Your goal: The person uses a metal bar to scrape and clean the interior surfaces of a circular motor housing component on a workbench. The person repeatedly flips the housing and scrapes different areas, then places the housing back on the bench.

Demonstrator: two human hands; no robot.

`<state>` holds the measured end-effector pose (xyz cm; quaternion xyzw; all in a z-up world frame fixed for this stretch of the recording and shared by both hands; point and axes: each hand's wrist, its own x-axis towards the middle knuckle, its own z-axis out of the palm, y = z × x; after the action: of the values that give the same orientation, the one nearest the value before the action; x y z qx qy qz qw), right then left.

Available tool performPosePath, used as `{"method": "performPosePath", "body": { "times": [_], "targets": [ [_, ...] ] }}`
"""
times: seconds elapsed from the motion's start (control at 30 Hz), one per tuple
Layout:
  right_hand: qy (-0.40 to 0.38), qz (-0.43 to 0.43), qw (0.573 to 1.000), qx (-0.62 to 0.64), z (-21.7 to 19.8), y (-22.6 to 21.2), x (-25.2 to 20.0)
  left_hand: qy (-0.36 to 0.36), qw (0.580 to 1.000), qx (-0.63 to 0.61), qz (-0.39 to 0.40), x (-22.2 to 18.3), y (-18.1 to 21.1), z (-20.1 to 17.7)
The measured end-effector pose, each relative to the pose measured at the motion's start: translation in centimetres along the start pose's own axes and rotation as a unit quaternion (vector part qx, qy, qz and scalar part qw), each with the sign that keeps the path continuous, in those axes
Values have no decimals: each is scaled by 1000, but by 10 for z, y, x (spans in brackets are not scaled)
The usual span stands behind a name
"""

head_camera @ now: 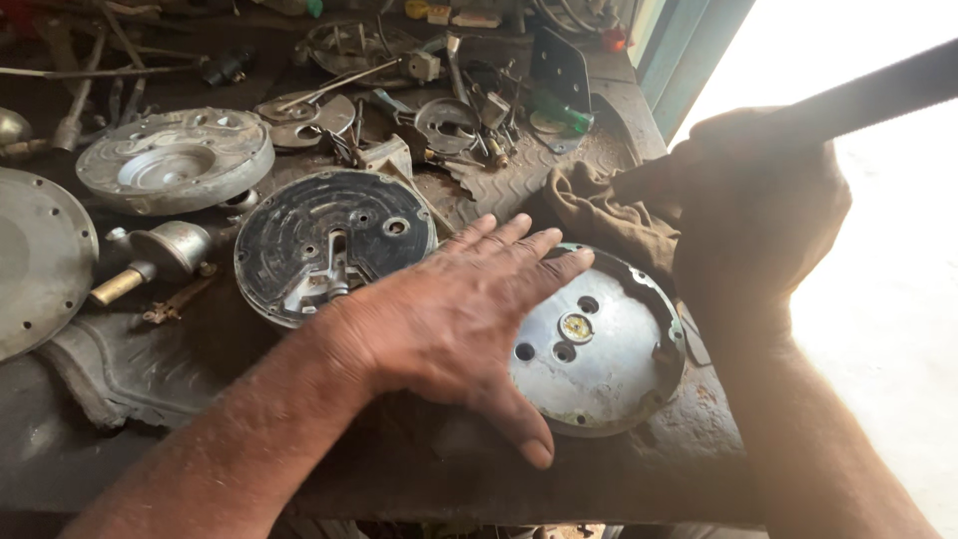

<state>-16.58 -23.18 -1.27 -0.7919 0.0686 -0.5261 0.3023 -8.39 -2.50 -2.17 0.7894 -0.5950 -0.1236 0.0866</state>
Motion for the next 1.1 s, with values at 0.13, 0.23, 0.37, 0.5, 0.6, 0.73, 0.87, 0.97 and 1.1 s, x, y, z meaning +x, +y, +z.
{"method": "performPosePath", "body": {
  "times": [0.13, 0.23, 0.37, 0.5, 0.6, 0.73, 0.87, 0.97, 1.1],
  "targets": [
    [-9, -14, 999, -46, 0, 5, -1, -8, 1000, 12, -11, 1, 16, 2],
    [-14, -26, 997, 67, 3, 13, -4, -1, 1000, 17, -19, 0, 21, 0],
    [-5, -20, 995, 97, 3, 28, -10, 73, 987, -140, 3, -2, 17, -1],
    [49, -16, 990, 128, -7, 39, 0, 126, 916, -382, -13, -1, 2, -7],
    [104, 113, 953, 261, -14, 36, 8, 155, 878, -449, -66, -1, -6, -10],
    [66, 253, 905, 336, -1, 32, 10, 161, 807, -567, -28, 5, -8, -17],
    [8, 270, 941, 203, 17, 35, 5, 122, 769, -610, -145, 5, -8, -27],
    [0, 320, 925, 206, 30, 34, 11, 178, 780, -570, -185, 7, -1, -29],
    [0, 325, 936, 132, 36, 32, 15, 280, 808, -478, -200, 10, 2, -25]
  ]
}}
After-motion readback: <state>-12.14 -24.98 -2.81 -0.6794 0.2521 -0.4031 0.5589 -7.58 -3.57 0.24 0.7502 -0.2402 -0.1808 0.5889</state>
